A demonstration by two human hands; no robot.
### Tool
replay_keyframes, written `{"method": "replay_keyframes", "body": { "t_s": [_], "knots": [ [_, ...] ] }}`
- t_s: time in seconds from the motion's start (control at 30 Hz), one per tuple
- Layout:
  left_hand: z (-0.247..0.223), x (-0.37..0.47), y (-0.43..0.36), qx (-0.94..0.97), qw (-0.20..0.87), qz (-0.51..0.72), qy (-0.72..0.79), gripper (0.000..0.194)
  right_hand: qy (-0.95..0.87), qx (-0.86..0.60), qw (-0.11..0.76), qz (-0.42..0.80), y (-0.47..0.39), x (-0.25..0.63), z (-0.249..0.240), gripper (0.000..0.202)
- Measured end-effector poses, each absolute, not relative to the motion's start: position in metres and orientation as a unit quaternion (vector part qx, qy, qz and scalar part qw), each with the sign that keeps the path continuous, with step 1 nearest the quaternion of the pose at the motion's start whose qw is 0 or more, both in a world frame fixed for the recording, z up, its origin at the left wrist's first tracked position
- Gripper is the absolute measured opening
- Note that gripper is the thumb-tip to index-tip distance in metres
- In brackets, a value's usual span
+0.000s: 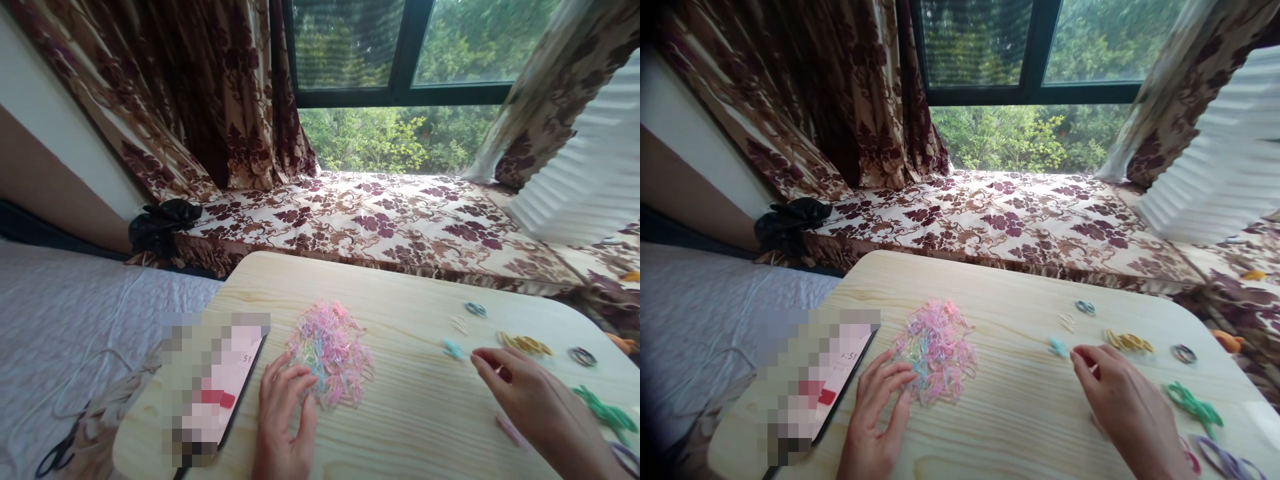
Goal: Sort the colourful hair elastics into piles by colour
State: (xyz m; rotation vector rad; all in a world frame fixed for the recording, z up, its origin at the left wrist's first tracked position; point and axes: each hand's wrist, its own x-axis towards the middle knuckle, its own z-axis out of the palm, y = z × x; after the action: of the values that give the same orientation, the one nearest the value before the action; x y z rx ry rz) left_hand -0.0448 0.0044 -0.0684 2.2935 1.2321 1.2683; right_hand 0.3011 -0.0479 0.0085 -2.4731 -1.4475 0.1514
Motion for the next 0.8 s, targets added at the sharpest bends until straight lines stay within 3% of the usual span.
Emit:
{"method": "replay_keyframes", "body": {
  "t_s": [0.3, 0.43, 0.6, 0.8],
  "knots": [
    [-0.063, -0.041, 0.003, 0.782, 0.13, 0.431, 0.432, 0.031, -0.625, -0.74, 0.225, 0.108, -0.05, 0.238, -0.016, 0.039],
    [-0.057, -0.035, 0.0, 0.757, 0.145, 0.449, 0.451, 0.031, -0.681, -0.687, 0.209, 0.145, -0.035, 0.206, -0.032, 0.037],
    [-0.053, -0.031, 0.0, 0.747, 0.161, 0.457, 0.456, 0.032, -0.702, -0.681, 0.187, 0.09, -0.024, 0.19, -0.036, 0.038],
    [-0.056, -0.033, 0.001, 0.744, 0.16, 0.464, 0.454, 0.032, -0.715, -0.653, 0.242, 0.059, -0.019, 0.173, -0.026, 0.035]
  ]
}}
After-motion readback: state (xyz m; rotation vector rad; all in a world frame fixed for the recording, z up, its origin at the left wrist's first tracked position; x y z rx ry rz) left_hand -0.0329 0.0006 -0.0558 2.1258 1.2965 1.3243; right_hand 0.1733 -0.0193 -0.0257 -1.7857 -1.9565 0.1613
